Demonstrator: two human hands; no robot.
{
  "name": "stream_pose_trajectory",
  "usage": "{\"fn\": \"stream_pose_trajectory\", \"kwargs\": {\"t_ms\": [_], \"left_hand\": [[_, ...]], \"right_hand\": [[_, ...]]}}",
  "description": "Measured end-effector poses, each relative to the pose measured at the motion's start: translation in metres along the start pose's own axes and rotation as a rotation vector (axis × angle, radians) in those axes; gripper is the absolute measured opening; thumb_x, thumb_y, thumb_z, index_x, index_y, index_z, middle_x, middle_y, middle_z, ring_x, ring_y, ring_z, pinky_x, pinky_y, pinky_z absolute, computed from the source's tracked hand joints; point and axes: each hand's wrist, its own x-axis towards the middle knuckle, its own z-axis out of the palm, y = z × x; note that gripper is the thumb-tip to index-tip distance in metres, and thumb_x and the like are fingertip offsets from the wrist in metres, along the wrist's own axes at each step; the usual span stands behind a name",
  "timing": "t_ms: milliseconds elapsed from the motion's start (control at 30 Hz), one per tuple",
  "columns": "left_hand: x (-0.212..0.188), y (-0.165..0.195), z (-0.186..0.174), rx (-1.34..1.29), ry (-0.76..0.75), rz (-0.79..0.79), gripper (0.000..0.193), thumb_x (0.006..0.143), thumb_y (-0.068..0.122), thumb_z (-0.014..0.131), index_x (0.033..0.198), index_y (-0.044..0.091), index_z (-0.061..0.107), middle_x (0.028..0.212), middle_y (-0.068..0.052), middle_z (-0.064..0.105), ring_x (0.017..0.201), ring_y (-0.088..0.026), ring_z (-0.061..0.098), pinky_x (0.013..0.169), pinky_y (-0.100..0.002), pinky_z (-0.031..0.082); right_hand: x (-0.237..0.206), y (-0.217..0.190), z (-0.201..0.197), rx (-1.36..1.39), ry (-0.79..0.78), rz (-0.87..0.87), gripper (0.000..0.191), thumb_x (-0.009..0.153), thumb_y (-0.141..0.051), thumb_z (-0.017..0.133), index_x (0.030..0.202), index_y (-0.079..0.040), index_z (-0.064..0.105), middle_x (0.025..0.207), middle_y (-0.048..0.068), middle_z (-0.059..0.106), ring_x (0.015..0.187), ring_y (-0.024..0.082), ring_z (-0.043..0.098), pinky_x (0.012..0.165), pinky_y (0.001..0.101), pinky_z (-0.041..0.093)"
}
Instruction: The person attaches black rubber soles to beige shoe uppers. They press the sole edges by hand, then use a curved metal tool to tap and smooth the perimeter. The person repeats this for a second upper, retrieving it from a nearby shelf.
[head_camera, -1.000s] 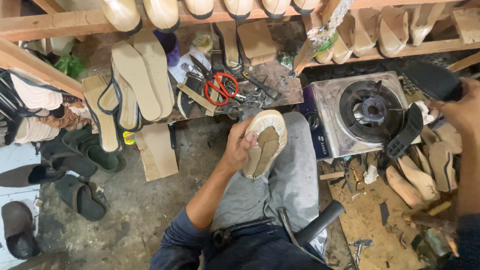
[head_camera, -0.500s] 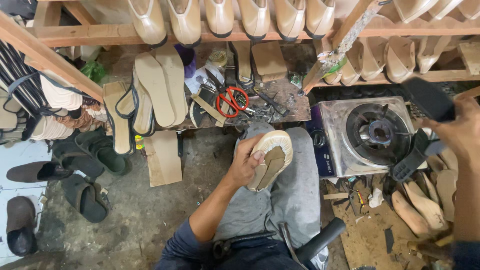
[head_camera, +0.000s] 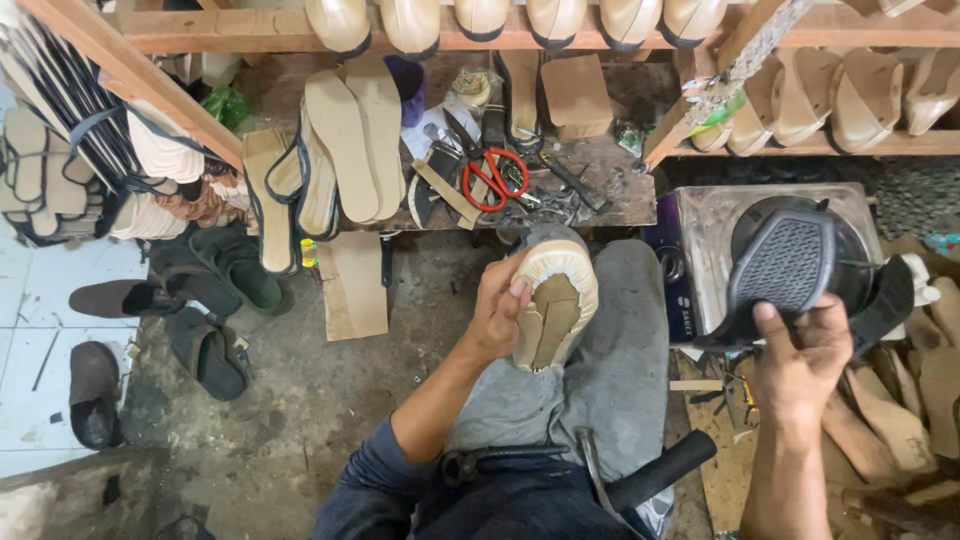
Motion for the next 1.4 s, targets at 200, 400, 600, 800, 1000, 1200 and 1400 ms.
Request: {"fn": "stream_pose_trajectory", "kwargs": {"t_ms": [200, 400, 600, 800, 1000, 1200, 1400], "left_hand": [[0.008, 0.041, -0.004, -0.198, -0.037, -0.106, 0.065, 0.1, 0.042, 0.045, 0.138, -0.01, 0.053, 0.12, -0.016, 0.068, 0.11, -0.022, 0.066, 0.101, -0.033, 0.052], [0.027, 0.074, -0.01, -0.359, -0.158, -0.143, 0.073, 0.103, 0.049, 0.049, 0.149, -0.007, 0.049, 0.137, -0.019, 0.066, 0.126, -0.024, 0.065, 0.114, -0.036, 0.051], [0.028, 0.09, -0.008, -0.268, -0.132, -0.167, 0.054, 0.111, 0.034, 0.046, 0.148, -0.005, 0.051, 0.136, -0.02, 0.068, 0.126, -0.024, 0.066, 0.115, -0.036, 0.05], [0.014, 0.075, 0.005, -0.286, -0.062, -0.204, 0.048, 0.114, 0.03, 0.043, 0.147, -0.003, 0.052, 0.132, -0.017, 0.07, 0.123, -0.021, 0.066, 0.112, -0.035, 0.05], [-0.003, 0.023, 0.043, -0.418, -0.054, -0.347, 0.046, 0.116, 0.028, 0.041, 0.145, -0.005, 0.055, 0.13, -0.015, 0.067, 0.122, -0.018, 0.061, 0.113, -0.032, 0.045], [-0.001, 0.029, 0.039, -0.337, -0.083, -0.312, 0.048, 0.116, 0.03, 0.041, 0.146, -0.005, 0.054, 0.13, -0.017, 0.069, 0.121, -0.02, 0.064, 0.112, -0.033, 0.047], [0.044, 0.067, 0.014, -0.365, -0.079, -0.151, 0.049, 0.116, 0.033, 0.041, 0.148, -0.002, 0.05, 0.133, -0.019, 0.069, 0.123, -0.022, 0.067, 0.112, -0.036, 0.051]], "right_hand": [[-0.043, -0.007, 0.069, 0.209, -0.019, 0.118, 0.036, 0.095, 0.005, 0.071, 0.129, 0.001, 0.061, 0.116, 0.006, 0.072, 0.104, 0.013, 0.066, 0.101, 0.028, 0.051], [-0.07, 0.018, 0.107, 0.421, -0.141, 0.127, 0.017, 0.1, -0.004, 0.073, 0.113, -0.002, 0.063, 0.109, 0.004, 0.071, 0.099, 0.011, 0.064, 0.099, 0.0288, 0.052], [-0.084, 0.024, 0.128, 0.515, -0.242, 0.236, 0.017, 0.102, -0.004, 0.076, 0.112, 0.001, 0.063, 0.106, 0.005, 0.068, 0.097, 0.012, 0.063, 0.096, 0.0303, 0.052], [-0.085, -0.004, 0.126, 0.598, -0.26, 0.292, 0.027, 0.095, -0.011, 0.077, 0.117, 0.0, 0.063, 0.111, 0.008, 0.071, 0.1, 0.017, 0.067, 0.092, 0.0332, 0.055], [-0.091, -0.003, 0.116, 0.555, -0.172, 0.218, 0.02, 0.102, -0.007, 0.076, 0.116, 0.002, 0.063, 0.112, 0.008, 0.07, 0.101, 0.015, 0.066, 0.099, 0.032, 0.053], [-0.086, -0.01, 0.108, 0.52, -0.105, 0.225, 0.019, 0.1, -0.007, 0.075, 0.115, -0.002, 0.063, 0.113, 0.009, 0.071, 0.103, 0.017, 0.068, 0.099, 0.0356, 0.055], [-0.062, 0.002, 0.122, 0.502, -0.112, 0.091, 0.022, 0.099, -0.011, 0.075, 0.115, -0.003, 0.063, 0.115, 0.007, 0.072, 0.105, 0.016, 0.068, 0.101, 0.0344, 0.054]]}}
